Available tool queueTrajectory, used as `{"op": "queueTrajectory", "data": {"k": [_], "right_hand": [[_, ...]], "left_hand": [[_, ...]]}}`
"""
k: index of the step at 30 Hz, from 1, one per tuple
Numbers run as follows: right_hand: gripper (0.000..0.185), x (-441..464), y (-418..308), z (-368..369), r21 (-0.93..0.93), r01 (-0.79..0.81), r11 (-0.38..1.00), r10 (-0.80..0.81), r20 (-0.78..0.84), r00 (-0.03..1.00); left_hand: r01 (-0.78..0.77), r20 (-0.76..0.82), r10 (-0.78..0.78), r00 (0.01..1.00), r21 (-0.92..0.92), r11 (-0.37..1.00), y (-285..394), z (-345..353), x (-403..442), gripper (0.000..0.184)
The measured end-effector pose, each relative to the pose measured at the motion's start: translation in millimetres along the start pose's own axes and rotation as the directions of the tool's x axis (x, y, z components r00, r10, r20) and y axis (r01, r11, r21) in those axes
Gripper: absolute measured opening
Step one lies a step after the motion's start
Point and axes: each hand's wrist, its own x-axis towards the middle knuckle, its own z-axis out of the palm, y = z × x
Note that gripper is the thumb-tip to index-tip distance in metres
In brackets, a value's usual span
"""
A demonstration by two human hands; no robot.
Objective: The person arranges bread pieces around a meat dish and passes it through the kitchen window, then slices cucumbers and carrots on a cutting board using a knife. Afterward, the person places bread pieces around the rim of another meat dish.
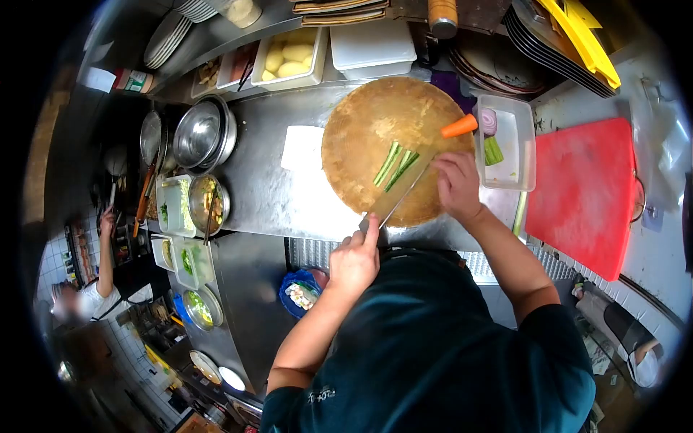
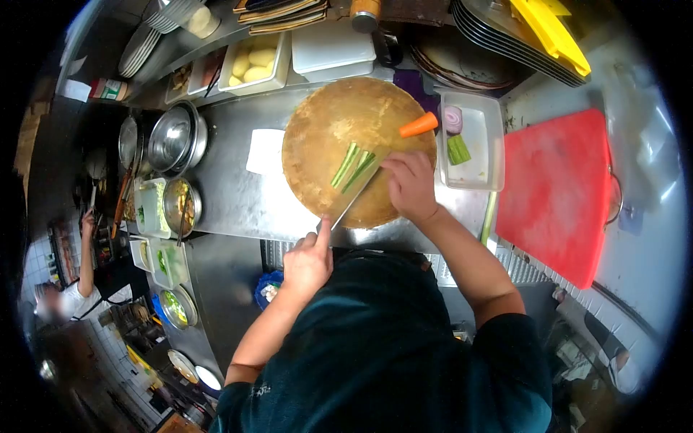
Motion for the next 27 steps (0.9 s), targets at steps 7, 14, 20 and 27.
{"op": "queueTrajectory", "data": {"k": [7, 14, 20, 27], "right_hand": [[0.008, 72, 3, 15, 0.054, 0.078, 0.995, -0.092, 0.755, 0.649], [0.022, 83, 39, 48, 0.069, 0.068, 0.995, -0.096, 0.797, 0.596], [0.044, 63, 52, 37, 0.27, 0.376, 0.886, -0.462, 0.566, 0.683], [0.037, 37, 43, 63, 0.138, 0.34, 0.93, -0.36, 0.522, 0.773]], "left_hand": [[-0.071, -0.008, 0.072, 0.997, 0.113, 0.991, 8, -1, 1, 0.074], [-0.186, -0.027, 0.188, 0.982, 0.062, 0.981, -18, -22, -27, 0.073], [-0.081, -0.177, 0.083, 0.981, 0.02, 0.997, -76, -38, -95, 0.066], [0.265, -0.216, -0.334, 0.917, -0.296, 0.918, -70, -7, -81, 0.051]]}}
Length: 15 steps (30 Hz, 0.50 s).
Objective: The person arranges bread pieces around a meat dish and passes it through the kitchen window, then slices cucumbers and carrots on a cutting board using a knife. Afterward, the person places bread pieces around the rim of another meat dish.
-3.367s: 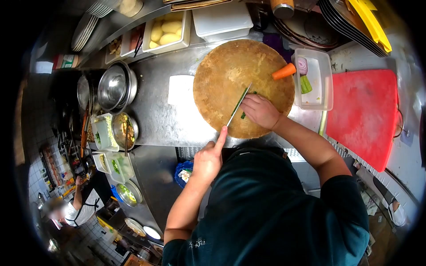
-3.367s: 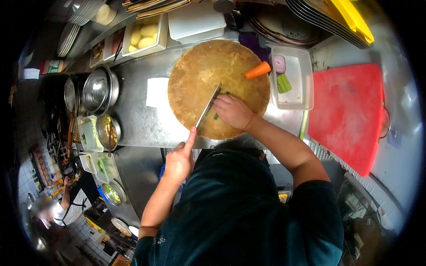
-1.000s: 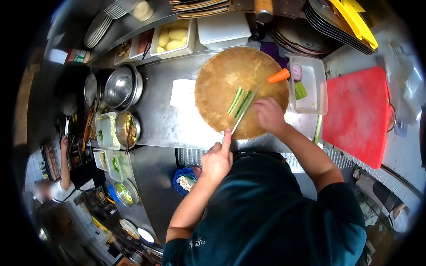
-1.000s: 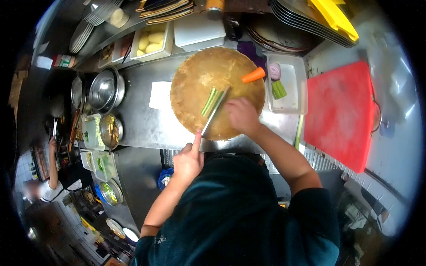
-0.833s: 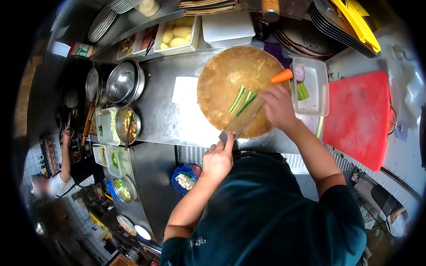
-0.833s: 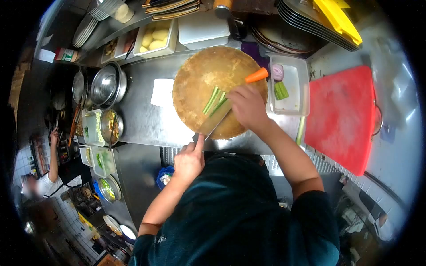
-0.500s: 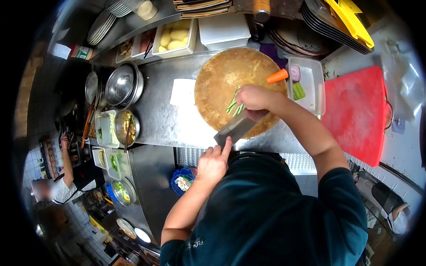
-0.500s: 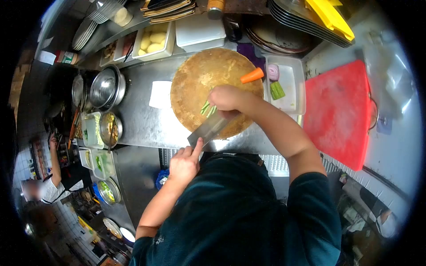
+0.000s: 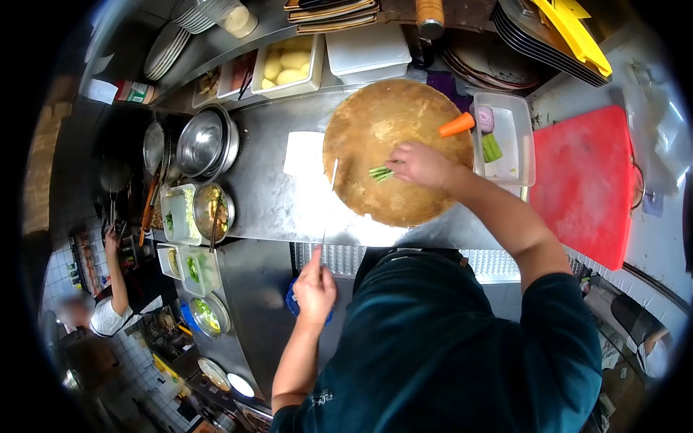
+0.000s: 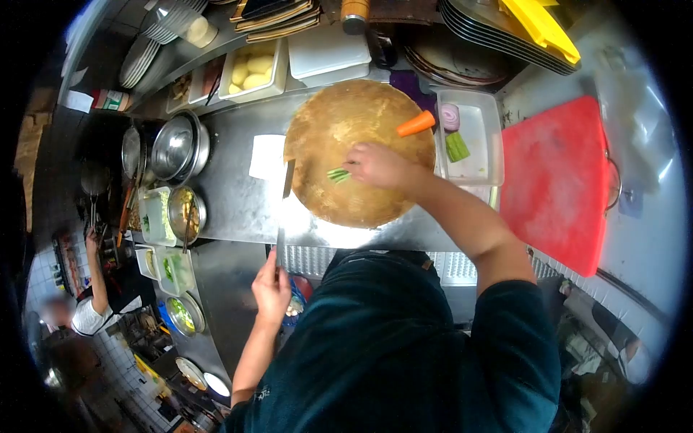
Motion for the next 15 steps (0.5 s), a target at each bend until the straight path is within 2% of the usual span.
{"op": "queueTrajectory", "data": {"k": [2, 4, 5, 8, 11, 15], "right_hand": [[0.033, -7, -13, 24, -0.171, -0.064, 0.983, 0.038, -0.151, 0.988], [0.031, -8, -38, 36, -0.147, -0.262, 0.954, 0.229, -0.209, 0.951], [0.03, -8, -49, 39, -0.129, -0.358, 0.925, 0.323, -0.234, 0.917], [0.033, -3, -65, 33, -0.103, -0.426, 0.899, 0.393, -0.245, 0.886], [0.036, -12, -68, 15, 0.073, -0.413, 0.908, 0.413, -0.323, 0.851], [0.038, -32, -57, 6, 0.122, -0.368, 0.922, 0.387, -0.21, 0.898]], "left_hand": [[0.151, 0.046, -0.147, 0.988, -0.121, 0.981, 21, 10, 10, 0.049], [0.148, 0.047, -0.143, 0.989, -0.109, 0.983, 36, 19, 22, 0.05], [0.098, 0.025, -0.097, 0.995, -0.05, 0.994, 40, 24, 27, 0.049], [0.106, 0.106, -0.108, 0.989, 0.02, 0.994, 52, 29, 38, 0.049], [0.096, 0.177, -0.092, 0.98, -0.013, 0.995, 57, 29, 38, 0.049], [0.036, 0.191, -0.031, 0.981, -0.022, 0.999, 54, 37, 34, 0.058]]}}
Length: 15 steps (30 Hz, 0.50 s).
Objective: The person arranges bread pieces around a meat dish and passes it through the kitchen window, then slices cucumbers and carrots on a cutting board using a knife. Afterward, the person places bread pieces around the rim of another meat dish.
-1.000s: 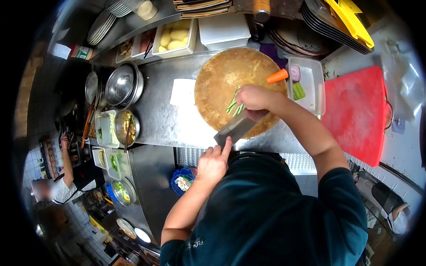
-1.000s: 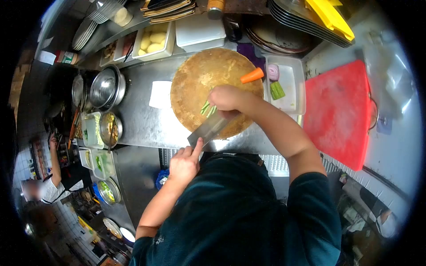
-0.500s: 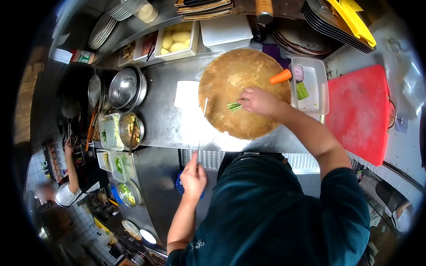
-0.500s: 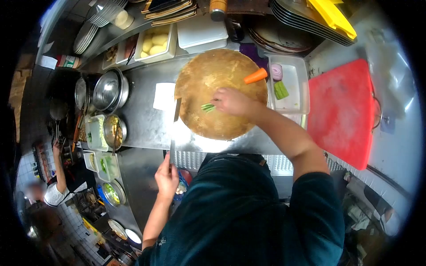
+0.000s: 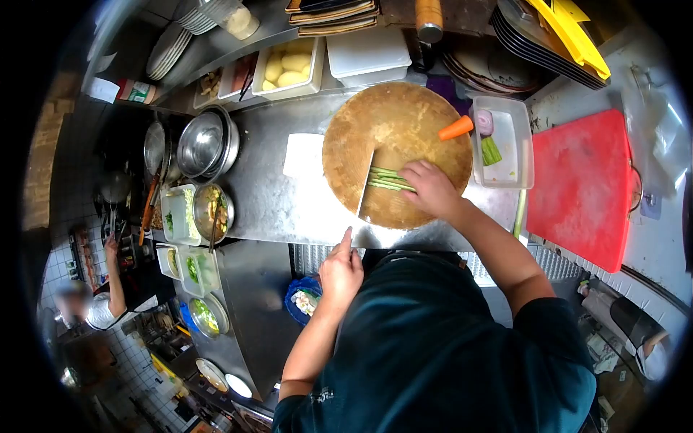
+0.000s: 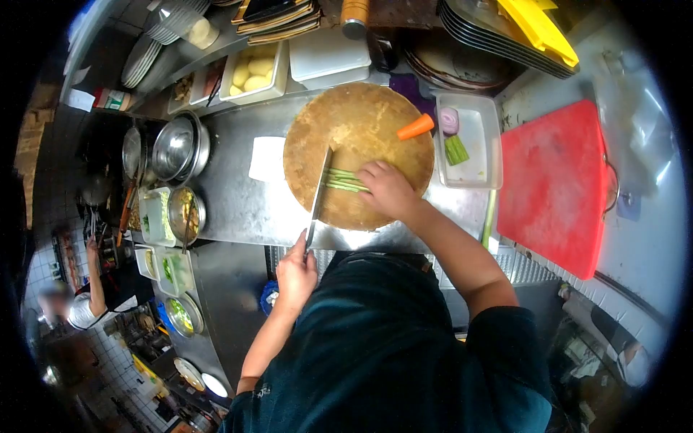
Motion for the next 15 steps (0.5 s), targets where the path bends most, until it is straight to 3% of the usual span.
{"op": "queueTrajectory", "data": {"k": [6, 15], "right_hand": [[0.028, -7, 3, -1, 0.018, 0.067, 0.998, -0.068, 0.058, 0.996], [0.015, -13, 2, 0, 0.041, 0.092, 0.995, -0.092, -0.004, 0.996]], "left_hand": [[-0.029, 0.047, 0.021, 0.999, 0.166, 0.986, 9, -2, -4, 0.079], [-0.113, 0.083, 0.094, 0.992, 0.268, 0.957, 10, 0, -2, 0.08]]}}
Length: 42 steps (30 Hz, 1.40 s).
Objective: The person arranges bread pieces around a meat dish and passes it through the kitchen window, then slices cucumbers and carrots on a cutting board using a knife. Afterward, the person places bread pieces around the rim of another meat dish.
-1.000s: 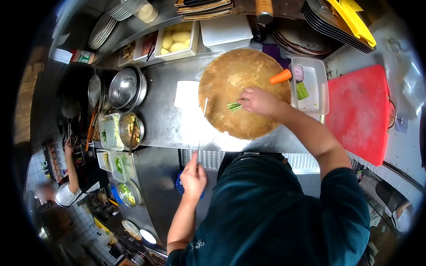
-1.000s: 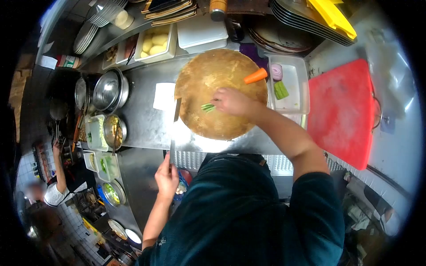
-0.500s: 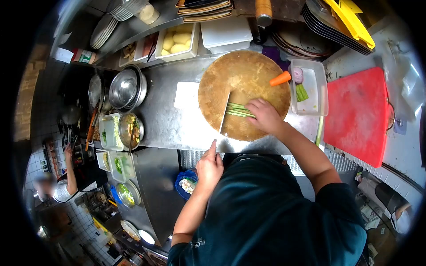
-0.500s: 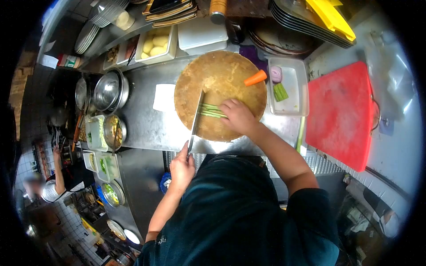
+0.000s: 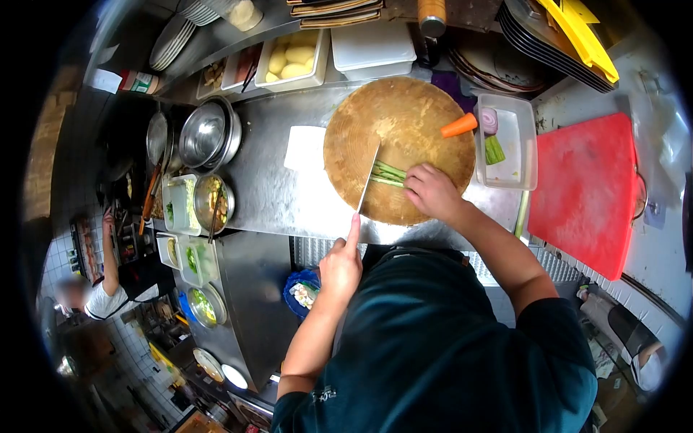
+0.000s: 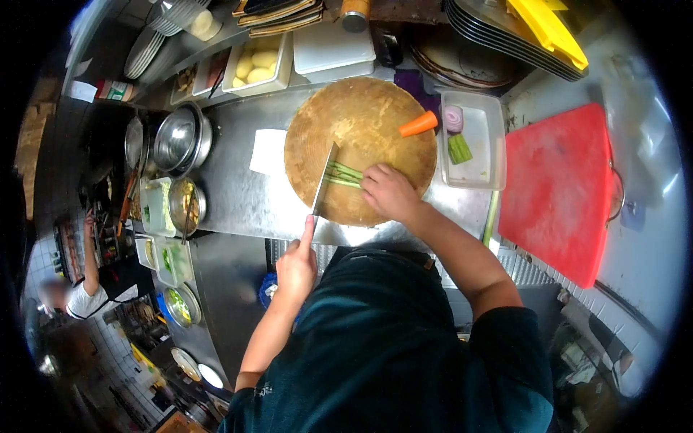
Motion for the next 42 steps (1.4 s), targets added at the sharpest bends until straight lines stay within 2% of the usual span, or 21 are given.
{"op": "queueTrajectory", "data": {"k": [8, 21, 30, 33, 36, 42], "right_hand": [[0.005, 1, 6, 2, -0.029, 0.052, 0.998, -0.051, 0.008, 0.999], [0.005, 4, 8, 3, -0.052, 0.066, 0.997, -0.064, 0.031, 0.997], [0.005, 7, 4, 3, -0.093, 0.058, 0.994, -0.054, 0.039, 0.998], [0.005, 6, 7, 2, -0.087, 0.07, 0.994, -0.067, 0.037, 0.997], [0.003, 5, 5, 3, -0.079, 0.07, 0.994, -0.067, 0.038, 0.997], [0.004, 4, 6, 3, -0.045, 0.051, 0.998, -0.05, 0.023, 0.998]], "left_hand": [[-0.023, -0.007, 0.023, 1.0, 0.014, 1.0, 1, 4, -2, 0.079], [-0.064, -0.002, 0.064, 0.998, -0.043, 0.997, 3, 1, -1, 0.08], [-0.024, 0.041, 0.025, 0.999, -0.012, 1.0, 7, 4, -3, 0.082], [-0.062, -0.016, 0.061, 0.998, -0.056, 0.997, 9, 0, -7, 0.083], [-0.067, 0.023, 0.066, 0.998, 0.026, 0.997, 7, 13, -6, 0.081], [-0.046, -0.05, 0.043, 0.998, -0.055, 0.997, 13, -3, -10, 0.081]]}}
